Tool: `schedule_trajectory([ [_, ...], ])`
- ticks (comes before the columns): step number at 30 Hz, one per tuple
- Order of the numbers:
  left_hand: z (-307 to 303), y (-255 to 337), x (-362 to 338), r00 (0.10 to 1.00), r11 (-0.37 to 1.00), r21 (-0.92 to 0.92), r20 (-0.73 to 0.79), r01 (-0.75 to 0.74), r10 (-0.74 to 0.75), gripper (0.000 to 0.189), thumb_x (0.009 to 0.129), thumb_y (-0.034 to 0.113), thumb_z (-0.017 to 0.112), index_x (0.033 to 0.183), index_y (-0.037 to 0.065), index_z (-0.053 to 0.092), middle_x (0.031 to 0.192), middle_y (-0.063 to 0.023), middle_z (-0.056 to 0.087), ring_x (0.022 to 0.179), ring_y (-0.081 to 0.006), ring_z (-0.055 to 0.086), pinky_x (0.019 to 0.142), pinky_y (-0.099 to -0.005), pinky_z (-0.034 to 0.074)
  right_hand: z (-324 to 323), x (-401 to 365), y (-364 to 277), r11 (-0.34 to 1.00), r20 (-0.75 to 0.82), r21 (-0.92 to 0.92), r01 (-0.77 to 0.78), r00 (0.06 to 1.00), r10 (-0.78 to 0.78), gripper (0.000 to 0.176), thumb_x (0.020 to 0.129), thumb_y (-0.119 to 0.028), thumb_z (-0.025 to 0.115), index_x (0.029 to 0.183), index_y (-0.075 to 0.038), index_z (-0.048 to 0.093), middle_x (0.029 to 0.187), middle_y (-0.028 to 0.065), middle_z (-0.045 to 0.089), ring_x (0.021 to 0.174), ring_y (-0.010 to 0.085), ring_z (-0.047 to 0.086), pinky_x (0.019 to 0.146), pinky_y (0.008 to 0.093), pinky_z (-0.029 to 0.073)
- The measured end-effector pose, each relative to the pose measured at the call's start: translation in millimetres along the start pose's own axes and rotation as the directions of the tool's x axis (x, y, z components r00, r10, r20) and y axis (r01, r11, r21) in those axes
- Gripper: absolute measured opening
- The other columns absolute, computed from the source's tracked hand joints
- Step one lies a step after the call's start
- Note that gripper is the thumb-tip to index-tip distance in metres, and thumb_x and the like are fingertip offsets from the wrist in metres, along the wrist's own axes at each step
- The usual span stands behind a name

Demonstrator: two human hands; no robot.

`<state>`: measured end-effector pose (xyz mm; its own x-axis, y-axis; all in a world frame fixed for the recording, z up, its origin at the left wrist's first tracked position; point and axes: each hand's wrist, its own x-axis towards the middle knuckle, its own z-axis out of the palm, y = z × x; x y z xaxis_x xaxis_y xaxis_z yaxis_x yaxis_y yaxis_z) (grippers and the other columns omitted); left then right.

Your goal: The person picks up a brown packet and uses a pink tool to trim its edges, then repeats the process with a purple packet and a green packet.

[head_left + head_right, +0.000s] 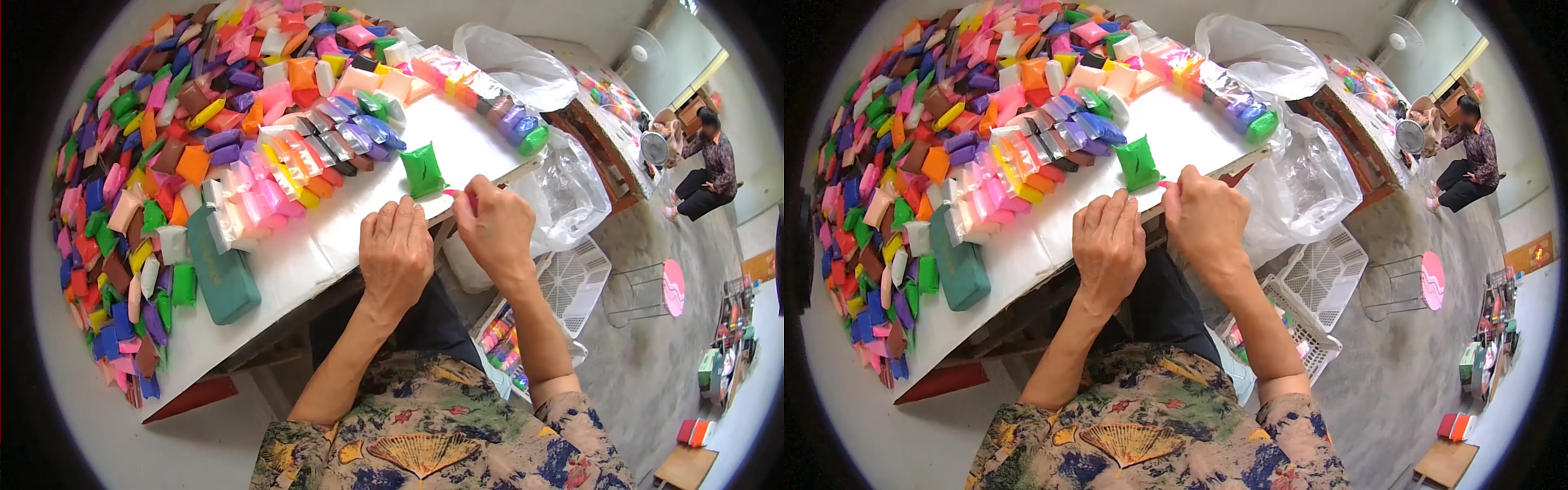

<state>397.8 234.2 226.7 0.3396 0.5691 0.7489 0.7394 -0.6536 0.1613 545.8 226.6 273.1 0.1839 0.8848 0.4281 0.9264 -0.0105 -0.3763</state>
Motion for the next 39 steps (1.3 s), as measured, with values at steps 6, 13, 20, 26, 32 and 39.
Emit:
schedule_trajectory([
  [6, -0.2, 0.1, -0.9, 1.0, 1.0, -0.004, -0.002, 0.005, -0.005, 0.026, 0.084, 0.008, 0.065, 0.105, -0.006, 0.068, 0.114, -0.0163, 0.066, 0.105, -0.031, 0.059, 0.092, -0.0427, 0.044, 9.8, 4.6, 10.0, 0.943, -0.141, 0.331, 0.033, 0.99, 0.015, 0.024, 0.08, -0.016, 0.069, 0.093, 0.003, 0.067, 0.084, 0.0212, 0.068, 0.078, 0.0366, 0.067, 0.072, 0.0445, 0.052],
  [13, 1.2, 0.8, -1.3, 0.999, 1.0, -0.014, -0.031, 0.019, -0.02, 0.025, 0.085, 0.008, 0.065, 0.105, -0.006, 0.068, 0.113, -0.0161, 0.067, 0.105, -0.0308, 0.059, 0.092, -0.0426, 0.044, 23.8, 11.9, 9.2, 0.822, 0.011, 0.568, -0.053, 0.998, 0.057, 0.025, 0.079, -0.008, 0.066, 0.099, 0.006, 0.067, 0.089, 0.0197, 0.07, 0.076, 0.0278, 0.069, 0.07, 0.038, 0.054],
  [20, 2.7, 1.1, -4.2, 0.997, 0.998, -0.05, -0.064, 0.041, -0.044, 0.025, 0.085, 0.007, 0.065, 0.106, -0.005, 0.069, 0.114, -0.0153, 0.067, 0.106, -0.0304, 0.059, 0.092, -0.0426, 0.044, 23.4, 11.0, 7.9, 0.568, 0.118, 0.811, -0.141, 0.99, 0.077, 0.026, 0.081, -0.002, 0.063, 0.105, 0.006, 0.068, 0.088, 0.0136, 0.071, 0.067, 0.0102, 0.064, 0.061, 0.027, 0.052],
  [26, 3.1, 1.2, -7.0, 0.997, 0.998, -0.037, -0.062, 0.051, -0.053, 0.027, 0.084, 0.008, 0.066, 0.108, -0.005, 0.068, 0.115, -0.0154, 0.067, 0.108, -0.0307, 0.059, 0.094, -0.0425, 0.044, 31.2, 6.7, 0.1, 0.561, 0.141, 0.812, -0.16, 0.987, 0.077, 0.023, 0.082, -0.001, 0.065, 0.105, 0.004, 0.068, 0.086, 0.0097, 0.069, 0.069, 0.0104, 0.062, 0.061, 0.0267, 0.051],
  [32, -4.1, -0.8, -13.5, 0.979, 0.929, -0.343, -0.09, 0.139, -0.18, 0.024, 0.085, 0.0, 0.062, 0.108, -0.004, 0.066, 0.116, -0.0162, 0.065, 0.108, -0.0338, 0.059, 0.094, -0.0447, 0.045, 32.7, -2.6, -3.4, 0.866, -0.4, 0.326, 0.38, 0.885, -0.238, 0.019, 0.077, 0.0, 0.068, 0.095, -0.002, 0.065, 0.083, 0.0112, 0.059, 0.064, 0.0265, 0.062, 0.055, 0.0337, 0.051],
  [39, -28.2, -4.6, -4.0, 0.969, 0.937, -0.298, -0.109, 0.183, -0.224, 0.025, 0.088, 0.002, 0.061, 0.113, 0.001, 0.064, 0.127, -0.0165, 0.06, 0.111, -0.0349, 0.054, 0.098, -0.0439, 0.042, 54.4, -34.0, 4.6, 0.827, -0.443, 0.119, 0.549, 0.775, -0.451, 0.035, 0.07, 0.002, 0.072, 0.104, -0.003, 0.066, 0.093, 0.0095, 0.06, 0.061, 0.0215, 0.062, 0.051, 0.0325, 0.051],
])
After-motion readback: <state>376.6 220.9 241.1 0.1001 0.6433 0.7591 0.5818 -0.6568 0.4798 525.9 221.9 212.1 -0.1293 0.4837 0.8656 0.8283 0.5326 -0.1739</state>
